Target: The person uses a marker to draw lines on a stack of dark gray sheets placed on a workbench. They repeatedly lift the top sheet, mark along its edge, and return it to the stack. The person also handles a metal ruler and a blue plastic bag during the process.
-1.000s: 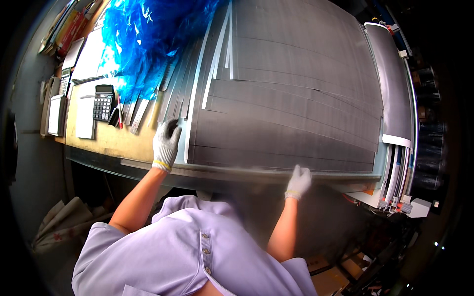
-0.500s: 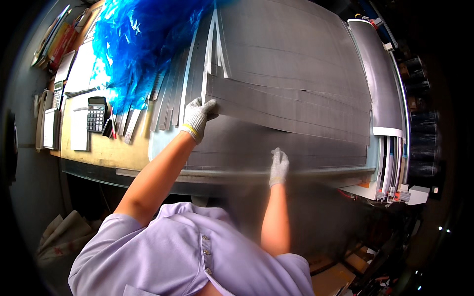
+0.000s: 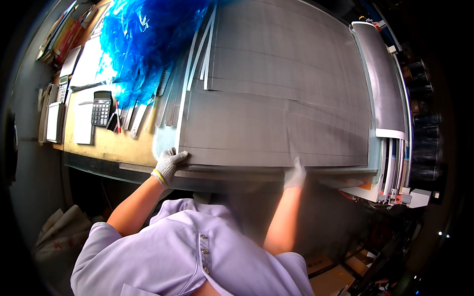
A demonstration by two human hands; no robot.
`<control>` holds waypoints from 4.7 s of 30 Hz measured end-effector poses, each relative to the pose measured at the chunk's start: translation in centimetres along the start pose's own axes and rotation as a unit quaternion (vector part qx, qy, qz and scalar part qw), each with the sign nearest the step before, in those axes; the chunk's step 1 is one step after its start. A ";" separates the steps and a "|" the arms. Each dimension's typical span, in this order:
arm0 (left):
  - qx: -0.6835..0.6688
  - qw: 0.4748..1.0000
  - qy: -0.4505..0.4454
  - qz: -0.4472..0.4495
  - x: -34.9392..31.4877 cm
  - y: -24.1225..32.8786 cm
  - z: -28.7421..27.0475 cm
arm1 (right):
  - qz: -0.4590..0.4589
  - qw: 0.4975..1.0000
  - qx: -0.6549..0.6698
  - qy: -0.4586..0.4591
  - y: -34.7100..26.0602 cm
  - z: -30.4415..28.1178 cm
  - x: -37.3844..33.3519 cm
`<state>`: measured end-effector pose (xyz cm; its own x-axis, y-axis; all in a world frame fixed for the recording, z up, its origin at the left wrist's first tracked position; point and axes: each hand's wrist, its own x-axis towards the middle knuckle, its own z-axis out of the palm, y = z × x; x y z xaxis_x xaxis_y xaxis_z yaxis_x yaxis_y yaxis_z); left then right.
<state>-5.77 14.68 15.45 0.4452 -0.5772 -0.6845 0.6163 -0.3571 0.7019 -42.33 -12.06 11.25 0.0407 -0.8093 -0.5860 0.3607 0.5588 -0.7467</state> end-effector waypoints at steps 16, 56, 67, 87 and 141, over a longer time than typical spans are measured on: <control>0.411 0.911 0.034 -0.021 3.1 1.9 0.8 | 0.012 0.929 -0.284 0.236 -0.7 0.7 -0.7; 0.156 0.980 -0.117 -0.031 0.8 2.7 -0.8 | 0.002 0.981 -0.033 0.189 0.6 -0.3 1.0; 0.250 0.961 0.037 0.109 4.5 -1.9 -0.7 | -0.013 0.937 -0.293 0.190 0.7 -1.2 -1.7; 0.122 0.989 -0.059 0.053 2.4 1.1 2.8 | -0.436 0.566 -0.620 -0.324 9.3 19.2 -10.2; 0.073 0.996 0.028 0.037 3.6 0.0 -1.0 | -0.392 0.699 -0.551 -0.233 7.6 13.5 -12.6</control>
<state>-3.49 13.34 12.84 0.5242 -0.5649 -0.6372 0.4817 -0.4204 0.7690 -27.52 -0.04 17.16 0.6248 -0.7724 0.1139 -0.4836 -0.4974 -0.7202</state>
